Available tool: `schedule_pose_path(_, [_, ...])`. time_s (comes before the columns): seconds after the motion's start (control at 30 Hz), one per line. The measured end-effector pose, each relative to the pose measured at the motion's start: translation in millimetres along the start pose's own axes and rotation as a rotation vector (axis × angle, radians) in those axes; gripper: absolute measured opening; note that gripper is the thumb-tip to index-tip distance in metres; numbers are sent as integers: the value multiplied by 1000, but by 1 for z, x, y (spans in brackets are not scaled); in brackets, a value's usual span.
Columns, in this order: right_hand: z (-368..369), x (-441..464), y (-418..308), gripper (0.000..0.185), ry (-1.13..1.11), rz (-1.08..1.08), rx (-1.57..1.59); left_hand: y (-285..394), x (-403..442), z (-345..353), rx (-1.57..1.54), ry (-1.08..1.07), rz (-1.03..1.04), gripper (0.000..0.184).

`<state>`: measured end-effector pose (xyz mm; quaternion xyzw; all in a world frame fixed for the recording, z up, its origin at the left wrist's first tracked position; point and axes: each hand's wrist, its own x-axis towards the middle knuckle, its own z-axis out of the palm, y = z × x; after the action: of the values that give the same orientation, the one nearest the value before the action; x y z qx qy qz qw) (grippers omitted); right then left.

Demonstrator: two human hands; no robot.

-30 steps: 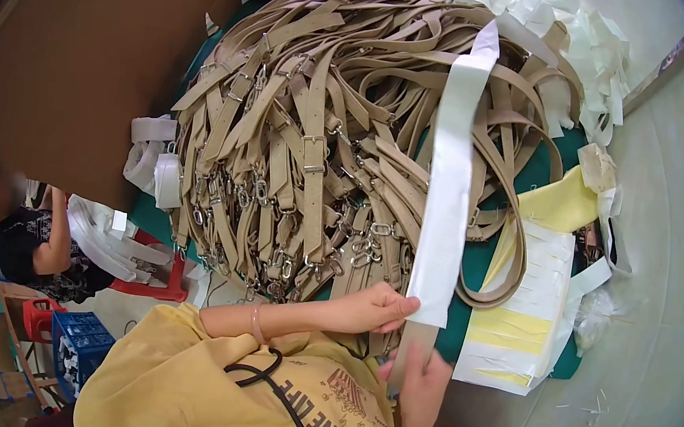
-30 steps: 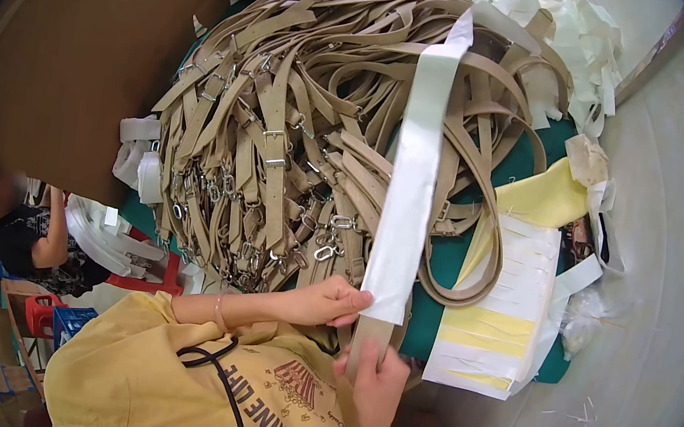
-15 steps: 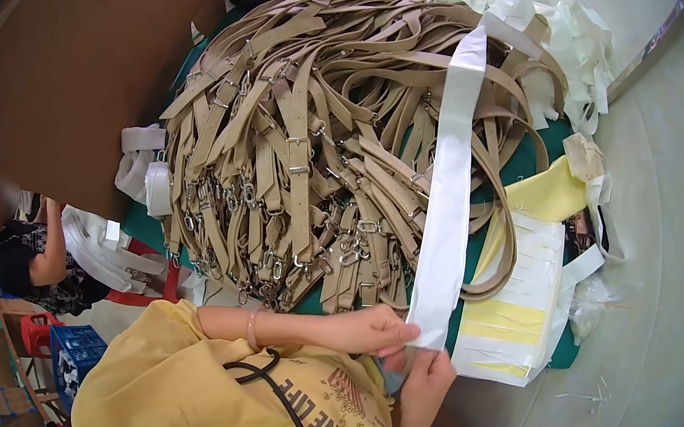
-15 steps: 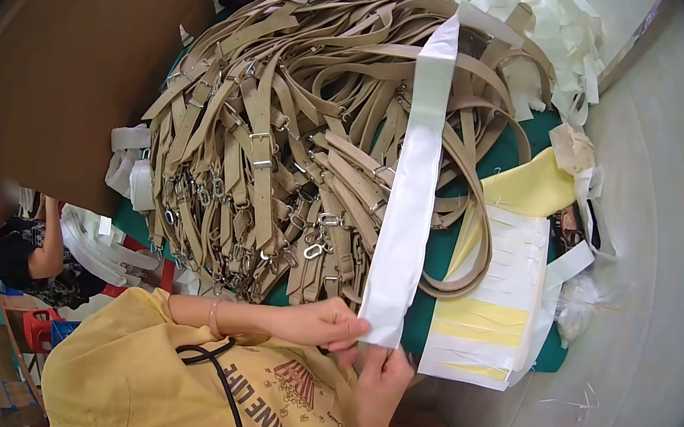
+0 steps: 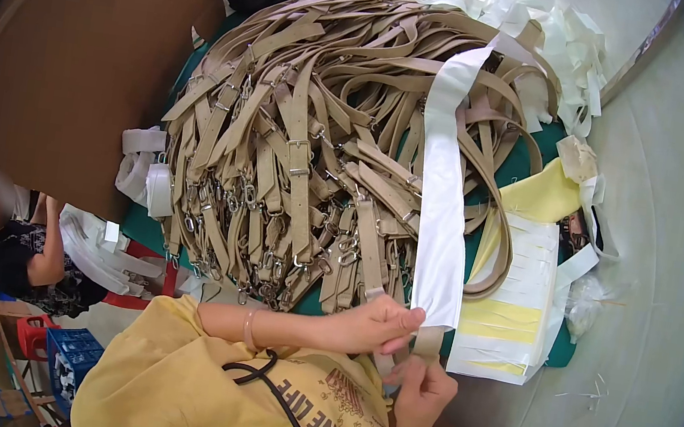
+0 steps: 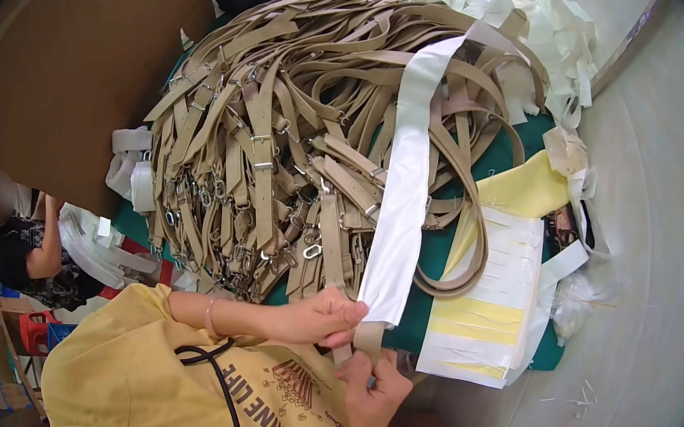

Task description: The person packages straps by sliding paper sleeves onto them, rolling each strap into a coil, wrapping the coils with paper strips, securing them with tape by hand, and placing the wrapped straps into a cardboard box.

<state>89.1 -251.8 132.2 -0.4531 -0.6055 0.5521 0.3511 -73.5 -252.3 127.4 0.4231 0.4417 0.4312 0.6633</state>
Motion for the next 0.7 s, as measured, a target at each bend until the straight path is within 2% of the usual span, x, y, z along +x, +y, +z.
schedule_pose_path(0.03, [-5,-2,-9,38,1,-3,0,1,-2,5,-32,-9,9,66])
schedule_pose_path(0.1, [-24,-8,-36,36,-143,262,28,1,-7,5,-95,-90,12,60])
schedule_pose_path(0.13, [-48,-15,-46,16,-208,462,71,9,-10,0,65,-144,199,55])
schedule_pose_path(0.17, [-55,-20,-44,29,-123,253,162,19,-15,-10,224,-201,384,51])
schedule_pose_path(0.2, [-59,-23,-45,43,-33,43,251,24,-16,-24,556,-116,669,30])
schedule_pose_path(0.23, [-66,-26,-54,45,-6,86,299,31,-11,-23,793,100,791,32])
schedule_pose_path(0.27, [-73,-25,-73,48,22,126,346,37,-3,-19,1021,327,910,46])
schedule_pose_path(0.33, [-78,-17,-98,43,21,177,317,38,37,-10,945,182,978,67])
schedule_pose_path(0.4, [-79,-11,-118,30,-114,180,232,43,66,-2,772,-27,984,64])
schedule_pose_path(0.43, [-79,-17,-136,30,-102,162,222,34,76,-4,729,-178,967,51])
schedule_pose_path(0.47, [-77,-26,-159,18,-52,159,11,44,71,2,695,-306,858,51])
schedule_pose_path(0.5, [-78,-34,-174,11,41,50,-194,58,62,12,666,-433,745,52])
schedule_pose_path(0.53, [-78,-42,-189,15,156,-38,-410,71,46,28,670,-460,660,51])
schedule_pose_path(0.57, [-81,-58,-197,30,309,-226,-622,68,35,49,468,-488,689,50])
schedule_pose_path(0.6, [-102,-76,-209,31,220,-246,-734,62,24,73,269,-517,717,50])
schedule_pose_path(0.63, [-133,-91,-227,32,132,-260,-849,57,8,100,151,-672,664,44])
schedule_pose_path(0.7, [-174,-96,-296,32,-386,-241,-957,94,-23,139,-225,-1094,343,30])
